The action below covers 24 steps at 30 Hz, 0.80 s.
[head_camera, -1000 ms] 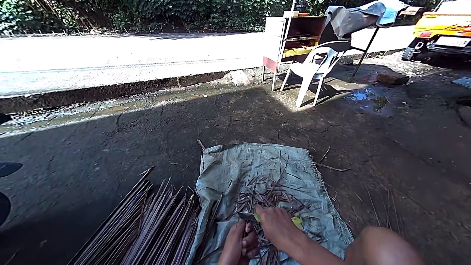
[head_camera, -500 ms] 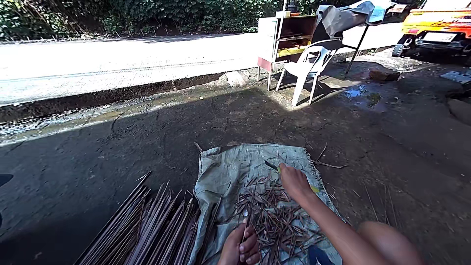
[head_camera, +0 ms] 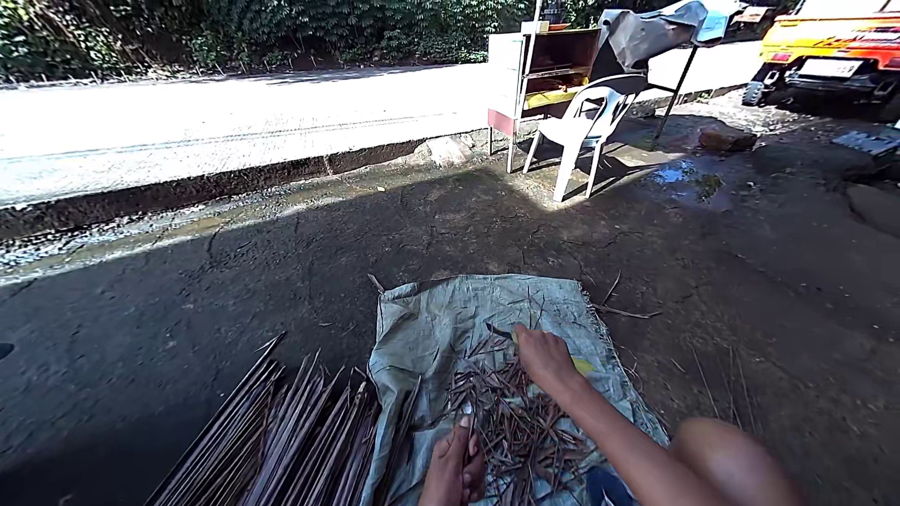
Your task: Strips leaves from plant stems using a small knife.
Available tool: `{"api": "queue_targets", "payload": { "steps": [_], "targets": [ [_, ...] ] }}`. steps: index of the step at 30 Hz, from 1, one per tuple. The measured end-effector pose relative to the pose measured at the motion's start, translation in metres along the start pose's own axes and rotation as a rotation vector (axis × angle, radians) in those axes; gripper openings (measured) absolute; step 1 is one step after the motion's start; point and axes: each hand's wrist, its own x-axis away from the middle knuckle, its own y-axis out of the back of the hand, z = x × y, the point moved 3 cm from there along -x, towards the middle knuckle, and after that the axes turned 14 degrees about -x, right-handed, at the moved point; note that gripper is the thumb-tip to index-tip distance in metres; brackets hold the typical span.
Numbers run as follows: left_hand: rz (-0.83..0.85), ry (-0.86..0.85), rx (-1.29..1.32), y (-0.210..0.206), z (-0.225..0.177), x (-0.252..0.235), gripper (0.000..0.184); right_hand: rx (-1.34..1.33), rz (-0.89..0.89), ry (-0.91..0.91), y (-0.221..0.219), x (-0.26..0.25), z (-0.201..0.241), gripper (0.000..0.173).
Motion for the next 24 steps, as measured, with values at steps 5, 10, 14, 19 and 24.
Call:
{"api": "queue_targets", "payload": {
  "steps": [5,10,14,19,24],
  "targets": [
    [0.006,-0.011,0.0,0.002,-0.001,0.002,0.049,-0.241,-0.035,0.01,0.007,-0.009,-0.013,0.033],
    [-0.047,-0.033,-0.05,0.004,0.001,-0.002,0.048,-0.676,0.211,0.239,-0.038,0.01,-0.008,0.05],
    [-0.08,-0.083,-0.155,0.003,0.0,-0.004,0.047,-0.838,0.307,0.297,-0.055,0.025,0.0,0.043],
    [-0.025,-0.085,-0.224,0.0,0.001,0.0,0.046,-1.142,0.035,0.161,-0.032,-0.002,-0.012,0.036],
    [-0.047,-0.076,-0.203,0.003,0.001,-0.004,0.046,-1.337,0.293,0.071,-0.04,0.019,-0.004,0.02]
  ]
}}
